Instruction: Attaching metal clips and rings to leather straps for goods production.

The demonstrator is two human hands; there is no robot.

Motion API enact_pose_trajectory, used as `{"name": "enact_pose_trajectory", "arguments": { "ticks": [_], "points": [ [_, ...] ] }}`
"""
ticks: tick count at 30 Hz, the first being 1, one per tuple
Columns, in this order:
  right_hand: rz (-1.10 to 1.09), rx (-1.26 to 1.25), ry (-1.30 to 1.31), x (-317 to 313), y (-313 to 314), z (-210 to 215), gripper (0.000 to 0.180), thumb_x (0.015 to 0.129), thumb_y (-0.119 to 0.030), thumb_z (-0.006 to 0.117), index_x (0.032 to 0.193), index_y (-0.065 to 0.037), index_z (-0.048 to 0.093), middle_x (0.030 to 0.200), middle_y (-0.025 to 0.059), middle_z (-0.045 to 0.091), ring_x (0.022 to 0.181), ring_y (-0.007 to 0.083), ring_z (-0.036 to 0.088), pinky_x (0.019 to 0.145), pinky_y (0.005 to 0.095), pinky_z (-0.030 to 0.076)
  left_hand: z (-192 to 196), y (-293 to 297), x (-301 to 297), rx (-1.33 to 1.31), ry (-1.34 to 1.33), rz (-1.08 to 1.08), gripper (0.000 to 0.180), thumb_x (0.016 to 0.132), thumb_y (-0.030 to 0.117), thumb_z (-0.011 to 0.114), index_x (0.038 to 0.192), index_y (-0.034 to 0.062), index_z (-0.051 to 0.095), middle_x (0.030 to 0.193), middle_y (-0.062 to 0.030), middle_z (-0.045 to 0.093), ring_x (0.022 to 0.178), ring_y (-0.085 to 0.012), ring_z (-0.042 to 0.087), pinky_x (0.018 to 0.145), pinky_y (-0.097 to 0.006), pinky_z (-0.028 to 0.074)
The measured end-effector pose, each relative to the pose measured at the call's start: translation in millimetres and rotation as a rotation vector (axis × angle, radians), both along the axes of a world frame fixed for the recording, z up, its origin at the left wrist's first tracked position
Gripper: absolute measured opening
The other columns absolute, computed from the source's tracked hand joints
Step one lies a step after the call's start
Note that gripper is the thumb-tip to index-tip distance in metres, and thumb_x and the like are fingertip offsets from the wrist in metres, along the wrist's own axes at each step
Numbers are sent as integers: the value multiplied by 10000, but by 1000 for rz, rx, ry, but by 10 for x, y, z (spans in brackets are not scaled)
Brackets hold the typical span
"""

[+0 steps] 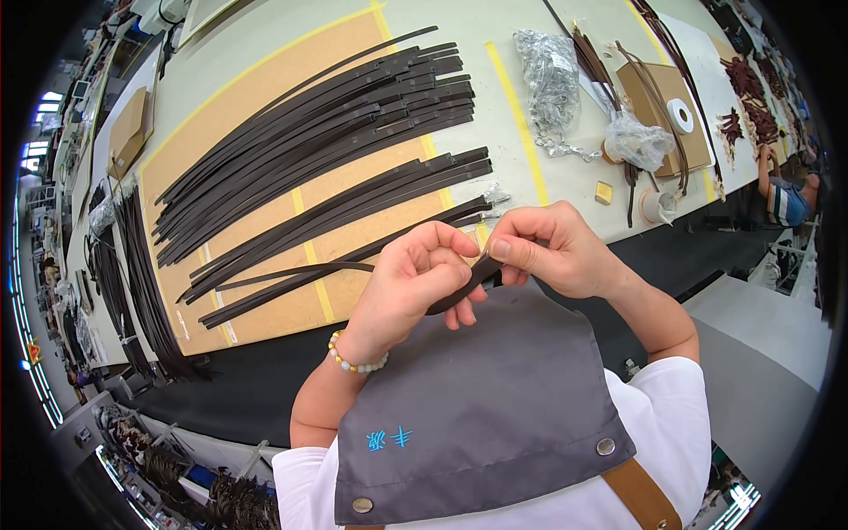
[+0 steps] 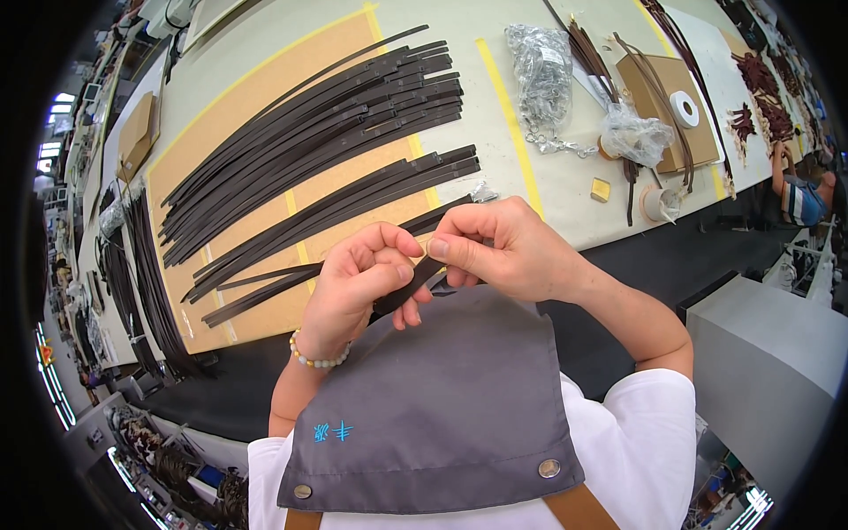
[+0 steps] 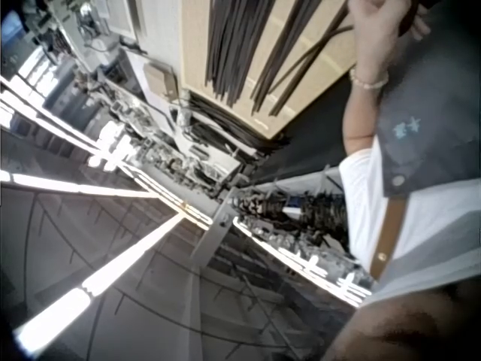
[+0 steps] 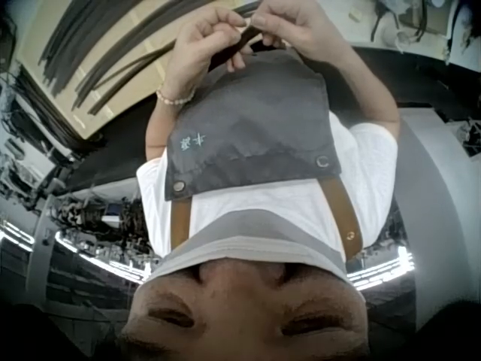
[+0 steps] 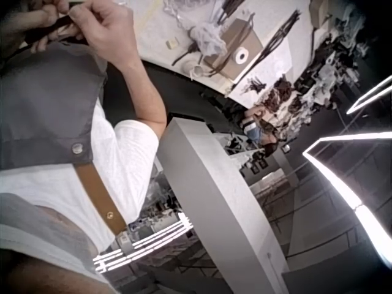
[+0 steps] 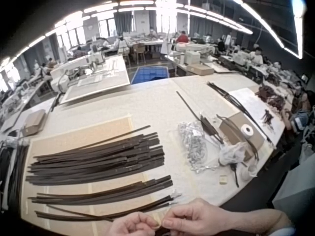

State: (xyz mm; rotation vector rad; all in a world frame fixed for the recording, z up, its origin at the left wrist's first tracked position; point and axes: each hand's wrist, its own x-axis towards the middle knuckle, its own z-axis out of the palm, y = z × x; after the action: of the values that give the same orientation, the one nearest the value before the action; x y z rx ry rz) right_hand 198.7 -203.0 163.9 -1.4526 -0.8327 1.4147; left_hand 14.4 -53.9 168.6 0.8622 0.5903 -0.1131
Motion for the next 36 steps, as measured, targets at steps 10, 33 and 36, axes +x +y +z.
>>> {"name": "enact_pose_trajectory", "arguments": {
  "ticks": [10,33,36],
  "points": [
    [166,484,-516,154,9,54,157,843,-58,783,996,-33,766,834,43,719,762,191,656,743,323,471,-95,-23,-59,24,-123,-11,241,946,30,688,1162,27,581,971,-77,710,775,-108,684,633,-221,517],
    [171,535,-787,178,46,81,328,692,-123,853,986,-88,712,854,35,657,793,222,633,723,350,462,-111,-177,-93,500,-242,106,385,850,-60,769,1201,-20,615,1139,-54,665,1057,-110,652,975,-275,538],
    [176,495,-797,178,55,109,262,736,-170,832,948,-98,696,832,21,641,818,206,648,763,352,464,-121,-187,-80,589,-249,100,378,851,-49,771,1196,-23,617,1125,-56,676,1038,-113,666,961,-272,550]
  ]
}}
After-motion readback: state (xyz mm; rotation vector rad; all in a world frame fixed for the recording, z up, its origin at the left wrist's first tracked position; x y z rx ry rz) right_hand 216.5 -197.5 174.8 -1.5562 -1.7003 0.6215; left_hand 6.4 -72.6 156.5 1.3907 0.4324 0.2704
